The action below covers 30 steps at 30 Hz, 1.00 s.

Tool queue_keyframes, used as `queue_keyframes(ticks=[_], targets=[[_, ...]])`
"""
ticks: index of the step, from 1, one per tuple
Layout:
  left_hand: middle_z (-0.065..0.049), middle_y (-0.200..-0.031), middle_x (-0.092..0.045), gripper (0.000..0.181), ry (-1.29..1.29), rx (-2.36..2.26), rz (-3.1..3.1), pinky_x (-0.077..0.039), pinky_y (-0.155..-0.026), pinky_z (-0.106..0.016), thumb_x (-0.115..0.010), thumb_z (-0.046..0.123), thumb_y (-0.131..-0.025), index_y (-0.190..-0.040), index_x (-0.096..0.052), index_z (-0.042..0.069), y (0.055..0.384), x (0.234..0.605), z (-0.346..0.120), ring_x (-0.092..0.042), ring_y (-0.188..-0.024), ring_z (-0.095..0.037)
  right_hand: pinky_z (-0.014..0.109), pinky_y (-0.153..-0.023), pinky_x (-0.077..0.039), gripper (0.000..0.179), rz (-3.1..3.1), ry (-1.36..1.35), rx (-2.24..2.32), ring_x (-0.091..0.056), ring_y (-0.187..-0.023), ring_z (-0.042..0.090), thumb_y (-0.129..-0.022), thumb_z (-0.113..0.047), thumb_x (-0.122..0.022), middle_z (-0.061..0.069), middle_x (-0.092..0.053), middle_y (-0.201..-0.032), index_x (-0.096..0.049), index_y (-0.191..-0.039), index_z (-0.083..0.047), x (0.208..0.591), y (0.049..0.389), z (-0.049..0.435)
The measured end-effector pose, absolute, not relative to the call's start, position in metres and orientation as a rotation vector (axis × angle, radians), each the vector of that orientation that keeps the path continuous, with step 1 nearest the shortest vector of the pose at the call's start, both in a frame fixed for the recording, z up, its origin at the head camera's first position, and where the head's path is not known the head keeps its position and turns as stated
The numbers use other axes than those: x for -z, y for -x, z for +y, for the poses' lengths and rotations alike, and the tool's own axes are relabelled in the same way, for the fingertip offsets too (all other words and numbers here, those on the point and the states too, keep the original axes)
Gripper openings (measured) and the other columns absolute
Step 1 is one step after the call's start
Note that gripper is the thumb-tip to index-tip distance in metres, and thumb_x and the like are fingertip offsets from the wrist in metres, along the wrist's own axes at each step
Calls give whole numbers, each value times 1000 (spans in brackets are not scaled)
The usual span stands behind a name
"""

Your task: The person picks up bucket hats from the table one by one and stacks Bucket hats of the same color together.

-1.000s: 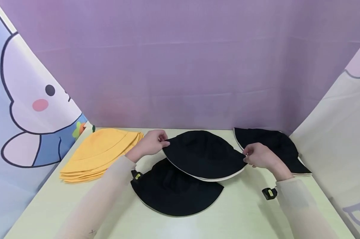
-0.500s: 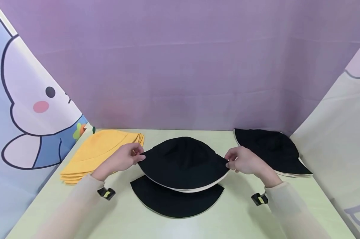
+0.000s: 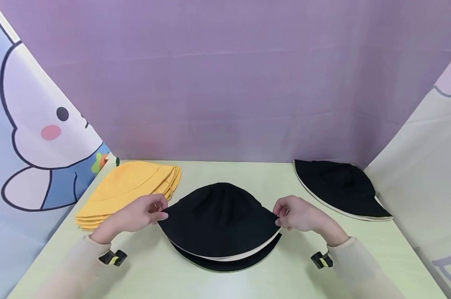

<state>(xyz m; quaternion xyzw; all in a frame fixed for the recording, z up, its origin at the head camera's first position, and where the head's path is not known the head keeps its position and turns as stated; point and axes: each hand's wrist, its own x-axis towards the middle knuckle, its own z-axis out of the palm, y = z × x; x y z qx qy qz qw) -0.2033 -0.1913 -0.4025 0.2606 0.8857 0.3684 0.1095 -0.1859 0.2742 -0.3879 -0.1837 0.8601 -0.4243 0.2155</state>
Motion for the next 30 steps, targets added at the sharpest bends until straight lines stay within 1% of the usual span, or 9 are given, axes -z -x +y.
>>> queue_keyframes(ticks=[4, 8, 15, 18, 21, 23, 26, 28, 30], targets=[[3, -77, -56, 15, -827, -1047, 2575, -46, -60, -27, -73, 10, -92, -91, -58, 11, 200, 412, -190, -54, -64, -9, 30, -58, -50, 15, 2349, 525, 1154, -59, -61, 19, -82, 4, -68, 5, -55, -74, -62, -95, 1, 398, 185, 274], [5, -79, -55, 17, -850, -959, 2604, -45, -63, -27, -74, 8, -91, -89, -57, 11, 201, 423, -185, -51, -68, -8, 29, -56, -47, 14, 2334, 518, 1134, -56, -58, 17, -80, 6, -68, 4, -57, -72, -62, -92, 0, 410, 186, 272], [6, -69, -51, 22, -795, -785, 2631, -41, -60, -26, -74, 4, -88, -85, -53, 11, 202, 433, -176, -48, -60, -8, 29, -54, -47, 15, 2383, 519, 1065, -58, -54, 18, -77, 7, -70, 1, -58, -64, -61, -85, -3, 427, 188, 267], [5, -69, -51, 23, -744, -690, 2675, -40, -59, -27, -75, 5, -86, -83, -53, 13, 202, 432, -171, -48, -61, -11, 28, -53, -47, 18, 2429, 534, 1003, -57, -51, 16, -76, 8, -71, 0, -59, -59, -60, -82, -5, 431, 188, 264], [5, -68, -51, 24, -693, -612, 2725, -41, -61, -30, -77, 6, -83, -80, -55, 14, 202, 429, -164, -48, -63, -13, 27, -52, -44, 20, 2508, 564, 909, -54, -49, 12, -73, 7, -70, -3, -56, -54, -59, -77, -9, 430, 188, 260], [4, -69, -52, 24, -661, -563, 2744, -41, -62, -31, -78, 6, -82, -77, -55, 14, 202, 427, -160, -49, -65, -15, 28, -54, -43, 21, 2578, 577, 825, -52, -51, 11, -71, 6, -71, -5, -55, -56, -59, -75, -11, 428, 188, 257], [3, -72, -53, 22, -595, -482, 2735, -42, -63, -33, -77, 7, -82, -78, -56, 13, 203, 424, -153, -50, -67, -17, 29, -57, -43, 21, 2655, 576, 715, -50, -56, 10, -70, 3, -74, -7, -54, -63, -61, -74, -13, 424, 188, 255], [2, -74, -54, 20, -551, -423, 2717, -42, -63, -34, -75, 7, -83, -79, -57, 12, 204, 423, -149, -51, -68, -18, 30, -58, -44, 20, 2657, 566, 696, -51, -58, 11, -71, 1, -76, -6, -55, -67, -62, -76, -13, 423, 189, 256], [0, -76, -55, 18, -506, -373, 2696, -42, -63, -35, -75, 10, -83, -81, -58, 11, 206, 422, -145, -51, -69, -19, 30, -57, -45, 19, 2611, 562, 728, -52, -56, 11, -75, 0, -77, -5, -57, -65, -63, -78, -12, 422, 191, 259]])
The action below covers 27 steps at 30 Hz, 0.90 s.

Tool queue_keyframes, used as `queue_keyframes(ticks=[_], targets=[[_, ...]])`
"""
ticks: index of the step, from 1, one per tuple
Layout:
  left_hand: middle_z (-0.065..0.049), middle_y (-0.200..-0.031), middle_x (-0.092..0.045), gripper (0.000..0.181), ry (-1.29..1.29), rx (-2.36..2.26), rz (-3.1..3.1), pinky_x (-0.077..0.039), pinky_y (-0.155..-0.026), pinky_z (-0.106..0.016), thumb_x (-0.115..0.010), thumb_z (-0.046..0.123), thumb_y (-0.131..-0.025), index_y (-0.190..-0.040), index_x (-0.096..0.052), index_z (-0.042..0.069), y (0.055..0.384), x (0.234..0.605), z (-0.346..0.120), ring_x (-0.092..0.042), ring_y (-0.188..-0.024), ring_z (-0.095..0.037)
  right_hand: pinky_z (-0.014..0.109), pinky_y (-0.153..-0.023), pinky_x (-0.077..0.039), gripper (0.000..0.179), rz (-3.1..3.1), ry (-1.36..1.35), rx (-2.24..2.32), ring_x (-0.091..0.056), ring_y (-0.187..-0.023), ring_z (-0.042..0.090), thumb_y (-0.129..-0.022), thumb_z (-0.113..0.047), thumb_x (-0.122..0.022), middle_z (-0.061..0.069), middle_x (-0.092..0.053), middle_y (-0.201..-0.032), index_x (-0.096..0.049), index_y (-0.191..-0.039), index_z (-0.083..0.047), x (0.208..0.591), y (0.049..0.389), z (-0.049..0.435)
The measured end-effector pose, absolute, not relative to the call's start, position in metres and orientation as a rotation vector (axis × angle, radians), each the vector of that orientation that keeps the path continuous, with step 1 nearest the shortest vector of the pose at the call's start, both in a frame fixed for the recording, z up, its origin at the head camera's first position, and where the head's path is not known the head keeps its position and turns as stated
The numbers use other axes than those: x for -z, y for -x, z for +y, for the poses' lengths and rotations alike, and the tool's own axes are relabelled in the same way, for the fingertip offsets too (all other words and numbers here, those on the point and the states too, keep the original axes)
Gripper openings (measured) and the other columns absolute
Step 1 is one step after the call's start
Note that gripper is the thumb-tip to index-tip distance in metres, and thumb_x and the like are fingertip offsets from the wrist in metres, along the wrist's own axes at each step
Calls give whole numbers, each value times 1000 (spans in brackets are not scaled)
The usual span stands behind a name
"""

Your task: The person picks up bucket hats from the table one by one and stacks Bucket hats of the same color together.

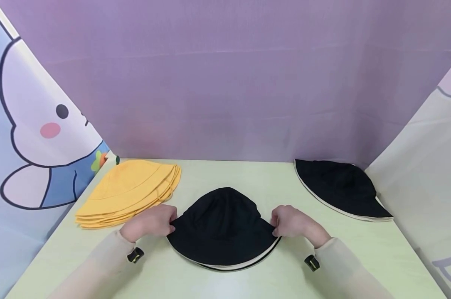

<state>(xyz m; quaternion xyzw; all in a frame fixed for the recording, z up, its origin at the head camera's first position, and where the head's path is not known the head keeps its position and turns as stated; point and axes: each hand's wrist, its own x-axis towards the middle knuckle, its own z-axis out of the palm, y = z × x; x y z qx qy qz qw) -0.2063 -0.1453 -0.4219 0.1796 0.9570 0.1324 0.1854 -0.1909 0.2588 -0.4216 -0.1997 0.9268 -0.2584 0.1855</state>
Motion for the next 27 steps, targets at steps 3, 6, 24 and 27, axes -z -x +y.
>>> queue_keyframes(ticks=[3, 6, 24, 27], targets=[[-2, -77, -56, 17, -451, -309, 2671, -42, -62, -35, -76, 12, -81, -82, -59, 10, 210, 420, -141, -52, -68, -20, 29, -53, -45, 14, 2513, 562, 815, -54, -53, 13, -81, 1, -74, -3, -57, -62, -64, -81, -8, 419, 196, 267], [-3, -78, -57, 20, -417, -274, 2649, -42, -62, -36, -78, 14, -80, -83, -59, 10, 212, 418, -138, -52, -69, -21, 29, -51, -46, 9, 2472, 542, 867, -54, -53, 14, -86, 2, -69, -2, -57, -61, -64, -84, -5, 415, 204, 277], [-6, -87, -57, 17, -394, -144, 2618, -41, -65, -37, -69, 8, -81, -93, -58, 8, 216, 411, -126, -53, -75, -24, 40, -61, -47, 13, 3099, 185, 541, -54, -68, 24, -92, -9, -59, 14, -62, -84, -66, -93, 2, 408, 273, 319], [-5, -86, -57, 16, -379, -121, 2629, -42, -63, -37, -70, 9, -81, -93, -59, 9, 215, 410, -122, -54, -74, -24, 41, -57, -42, 11, 3134, 169, 428, -50, -66, 27, -88, -5, -56, 14, -56, -78, -60, -78, -2, 413, 284, 325]])
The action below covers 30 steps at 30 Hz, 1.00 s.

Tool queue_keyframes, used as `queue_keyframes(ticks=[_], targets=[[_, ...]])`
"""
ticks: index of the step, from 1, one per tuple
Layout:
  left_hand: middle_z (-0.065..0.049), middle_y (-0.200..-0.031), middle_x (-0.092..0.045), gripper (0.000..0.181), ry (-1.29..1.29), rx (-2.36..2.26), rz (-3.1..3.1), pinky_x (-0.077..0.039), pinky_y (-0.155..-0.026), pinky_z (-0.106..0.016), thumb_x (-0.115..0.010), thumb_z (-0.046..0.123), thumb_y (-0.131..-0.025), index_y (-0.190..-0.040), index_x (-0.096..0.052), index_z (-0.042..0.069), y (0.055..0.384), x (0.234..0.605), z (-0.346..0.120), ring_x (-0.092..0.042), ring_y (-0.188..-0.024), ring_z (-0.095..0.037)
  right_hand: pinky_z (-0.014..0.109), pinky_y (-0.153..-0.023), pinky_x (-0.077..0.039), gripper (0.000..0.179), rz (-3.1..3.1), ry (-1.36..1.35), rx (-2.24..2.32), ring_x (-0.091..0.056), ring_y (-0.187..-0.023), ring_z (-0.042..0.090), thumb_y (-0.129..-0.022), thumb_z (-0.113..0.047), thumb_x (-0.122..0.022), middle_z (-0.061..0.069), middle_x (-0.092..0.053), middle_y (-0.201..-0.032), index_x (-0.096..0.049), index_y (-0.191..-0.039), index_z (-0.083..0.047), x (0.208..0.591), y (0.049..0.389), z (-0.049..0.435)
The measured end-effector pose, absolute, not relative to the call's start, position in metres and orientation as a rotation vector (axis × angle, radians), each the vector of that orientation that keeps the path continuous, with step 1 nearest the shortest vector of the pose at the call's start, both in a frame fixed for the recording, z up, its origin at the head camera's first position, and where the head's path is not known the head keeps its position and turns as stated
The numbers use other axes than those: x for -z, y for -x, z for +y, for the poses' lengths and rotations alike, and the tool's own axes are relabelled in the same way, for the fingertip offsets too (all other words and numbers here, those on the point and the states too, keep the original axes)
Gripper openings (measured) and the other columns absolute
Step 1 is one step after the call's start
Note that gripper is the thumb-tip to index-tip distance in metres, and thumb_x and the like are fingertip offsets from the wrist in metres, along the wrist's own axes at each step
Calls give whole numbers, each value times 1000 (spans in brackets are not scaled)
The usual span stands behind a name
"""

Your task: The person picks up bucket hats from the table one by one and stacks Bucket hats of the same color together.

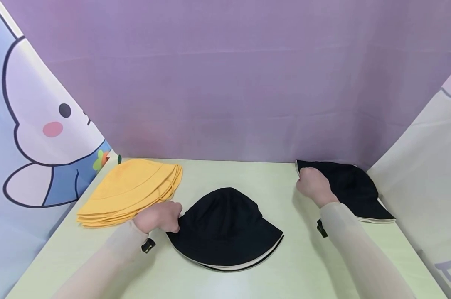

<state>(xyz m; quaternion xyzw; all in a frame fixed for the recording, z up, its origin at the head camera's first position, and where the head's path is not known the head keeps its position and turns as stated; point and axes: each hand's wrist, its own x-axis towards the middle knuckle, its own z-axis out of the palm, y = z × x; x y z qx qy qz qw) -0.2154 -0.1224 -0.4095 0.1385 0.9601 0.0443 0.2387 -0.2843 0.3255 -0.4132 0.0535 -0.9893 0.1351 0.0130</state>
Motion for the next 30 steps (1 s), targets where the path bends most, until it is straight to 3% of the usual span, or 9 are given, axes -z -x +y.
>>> queue_keyframes(ticks=[3, 6, 9, 17, 20, 26, 30], targets=[[-5, -85, -58, 17, -375, -101, 2635, -42, -63, -37, -71, 10, -80, -91, -58, 9, 216, 409, -121, -54, -73, -24, 47, -57, -44, 13, -3092, -127, -337, -53, -68, 33, -84, -4, -53, 20, -57, -79, -56, -72, -3, 420, 292, 332], [-5, -85, -58, 17, -377, -88, 2635, -42, -63, -37, -72, 11, -79, -89, -58, 9, 217, 408, -120, -53, -72, -23, 54, -61, -47, 14, -3169, -42, -316, -57, -74, 38, -85, -7, -53, 30, -62, -91, -62, -83, 4, 426, 296, 340], [-5, -85, -58, 17, -384, -92, 2631, -42, -64, -37, -72, 11, -80, -90, -58, 10, 217, 409, -120, -53, -73, -23, 51, -61, -47, 17, -3236, 13, -316, -55, -72, 36, -87, -9, -55, 29, -62, -91, -63, -88, 6, 433, 299, 346], [-5, -84, -57, 18, -355, -127, 2630, -42, -64, -37, -73, 12, -80, -90, -58, 9, 214, 413, -121, -51, -72, -23, 53, -61, -47, 11, -3186, -146, -228, -58, -66, 35, -83, -5, -56, 25, -63, -81, -62, -79, 4, 444, 301, 348], [-5, -83, -57, 17, -352, -145, 2626, -42, -64, -37, -73, 12, -79, -89, -58, 9, 210, 414, -122, -51, -72, -23, 51, -60, -47, 11, -3190, -164, -245, -56, -64, 33, -81, -4, -57, 21, -62, -75, -61, -72, 0, 446, 296, 347], [-6, -83, -57, 13, -336, -157, 2646, -41, -64, -38, -69, 11, -80, -88, -58, 9, 210, 412, -120, -50, -72, -24, 34, -52, -33, 29, -3147, -264, -348, -38, -53, 17, -79, -2, -58, -4, -37, -56, -46, -55, -14, 442, 285, 340], [-6, -82, -57, 12, -337, -137, 2645, -41, -65, -38, -68, 11, -81, -87, -58, 9, 212, 410, -118, -49, -71, -24, 31, -51, -32, 27, -3134, -348, -387, -40, -52, 15, -78, -3, -61, -7, -41, -55, -54, -56, -17, 435, 277, 333]])
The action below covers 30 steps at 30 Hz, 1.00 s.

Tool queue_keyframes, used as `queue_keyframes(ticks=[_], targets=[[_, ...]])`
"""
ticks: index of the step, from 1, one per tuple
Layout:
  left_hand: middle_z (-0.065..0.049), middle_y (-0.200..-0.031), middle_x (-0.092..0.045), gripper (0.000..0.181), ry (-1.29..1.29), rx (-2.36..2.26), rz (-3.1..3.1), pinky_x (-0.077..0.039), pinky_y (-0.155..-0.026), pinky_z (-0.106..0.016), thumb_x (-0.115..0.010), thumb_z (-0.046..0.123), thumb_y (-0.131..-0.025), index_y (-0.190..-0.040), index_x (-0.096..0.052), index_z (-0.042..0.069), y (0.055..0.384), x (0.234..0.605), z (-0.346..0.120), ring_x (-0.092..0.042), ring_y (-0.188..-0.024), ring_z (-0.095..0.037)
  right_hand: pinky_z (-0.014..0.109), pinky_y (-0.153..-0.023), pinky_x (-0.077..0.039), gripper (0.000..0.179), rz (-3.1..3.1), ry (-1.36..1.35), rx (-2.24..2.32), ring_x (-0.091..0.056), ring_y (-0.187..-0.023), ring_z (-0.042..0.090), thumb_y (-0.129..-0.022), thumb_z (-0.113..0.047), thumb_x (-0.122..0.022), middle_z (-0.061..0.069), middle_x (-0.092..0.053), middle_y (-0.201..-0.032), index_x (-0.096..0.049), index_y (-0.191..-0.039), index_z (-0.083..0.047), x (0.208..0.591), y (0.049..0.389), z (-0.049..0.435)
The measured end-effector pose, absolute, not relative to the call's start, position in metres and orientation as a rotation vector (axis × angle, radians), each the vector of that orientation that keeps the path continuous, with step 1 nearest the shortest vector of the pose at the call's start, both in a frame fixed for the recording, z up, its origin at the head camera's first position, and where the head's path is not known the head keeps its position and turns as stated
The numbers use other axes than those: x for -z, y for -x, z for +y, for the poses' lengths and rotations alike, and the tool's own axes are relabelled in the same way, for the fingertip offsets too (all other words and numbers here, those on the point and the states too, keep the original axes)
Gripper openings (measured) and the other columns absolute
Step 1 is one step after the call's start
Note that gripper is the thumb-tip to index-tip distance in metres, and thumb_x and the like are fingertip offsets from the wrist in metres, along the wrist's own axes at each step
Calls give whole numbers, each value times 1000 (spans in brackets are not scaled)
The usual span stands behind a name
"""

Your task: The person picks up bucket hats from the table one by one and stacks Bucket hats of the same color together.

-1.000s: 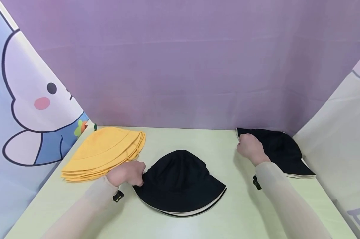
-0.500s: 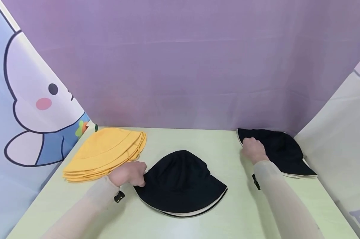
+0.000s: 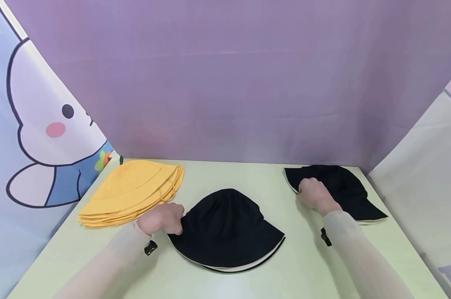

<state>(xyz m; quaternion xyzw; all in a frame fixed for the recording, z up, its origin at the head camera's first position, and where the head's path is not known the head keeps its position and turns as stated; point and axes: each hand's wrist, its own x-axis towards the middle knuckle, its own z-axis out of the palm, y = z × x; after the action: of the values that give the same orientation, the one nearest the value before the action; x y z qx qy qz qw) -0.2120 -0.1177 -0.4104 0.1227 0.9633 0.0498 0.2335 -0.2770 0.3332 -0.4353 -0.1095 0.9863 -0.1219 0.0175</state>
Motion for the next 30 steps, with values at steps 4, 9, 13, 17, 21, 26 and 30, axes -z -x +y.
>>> queue_keyframes(ticks=[4, 9, 13, 17, 21, 26, 30], targets=[[-6, -80, -55, 10, -349, -109, 2643, -40, -64, -38, -68, 10, -81, -85, -59, 9, 214, 409, -114, -48, -70, -24, 31, -54, -34, 25, 3044, 402, 401, -41, -55, 14, -78, -2, -65, -7, -45, -58, -59, -59, -18, 431, 264, 327], [-4, -74, -50, 8, -337, -70, 2640, -37, -60, -36, -68, 10, -80, -82, -60, 9, 216, 408, -111, -45, -64, -22, 29, -52, -25, 37, 3007, 530, 421, -24, -53, 11, -73, 5, -61, -10, -25, -57, -41, -55, -20, 426, 245, 314], [-3, -71, -47, 8, -332, -64, 2628, -36, -58, -34, -68, 10, -80, -81, -60, 9, 218, 407, -112, -43, -62, -21, 27, -52, -18, 43, 3001, 635, 404, -12, -56, 11, -68, 9, -56, -12, -12, -60, -28, -56, -22, 424, 231, 304], [-3, -71, -47, 8, -336, -53, 2629, -35, -57, -34, -68, 10, -80, -80, -60, 9, 219, 407, -111, -43, -61, -21, 26, -52, -15, 45, 3011, 683, 372, -9, -57, 10, -66, 10, -55, -12, -9, -61, -25, -57, -22, 424, 222, 296], [-4, -74, -52, 9, -337, -20, 2641, -38, -59, -35, -68, 11, -80, -82, -60, 10, 218, 408, -109, -46, -64, -22, 26, -52, -16, 46, 3024, 734, 339, -11, -57, 9, -70, 12, -54, -11, -11, -63, -26, -57, -22, 424, 214, 292], [-6, -78, -57, 8, -343, 0, 2635, -40, -63, -37, -67, 12, -82, -83, -60, 10, 215, 407, -105, -50, -68, -23, 24, -54, -31, 39, 3005, 774, 384, -31, -59, 6, -78, 9, -59, -13, -32, -63, -44, -57, -21, 424, 209, 302], [-6, -77, -55, 9, -315, -13, 2627, -39, -61, -36, -68, 11, -82, -85, -59, 9, 215, 407, -106, -47, -66, -23, 36, -68, -52, 20, 3015, 703, 452, -61, -75, 14, -81, 3, -65, -7, -64, -77, -69, -73, -15, 420, 213, 328]])
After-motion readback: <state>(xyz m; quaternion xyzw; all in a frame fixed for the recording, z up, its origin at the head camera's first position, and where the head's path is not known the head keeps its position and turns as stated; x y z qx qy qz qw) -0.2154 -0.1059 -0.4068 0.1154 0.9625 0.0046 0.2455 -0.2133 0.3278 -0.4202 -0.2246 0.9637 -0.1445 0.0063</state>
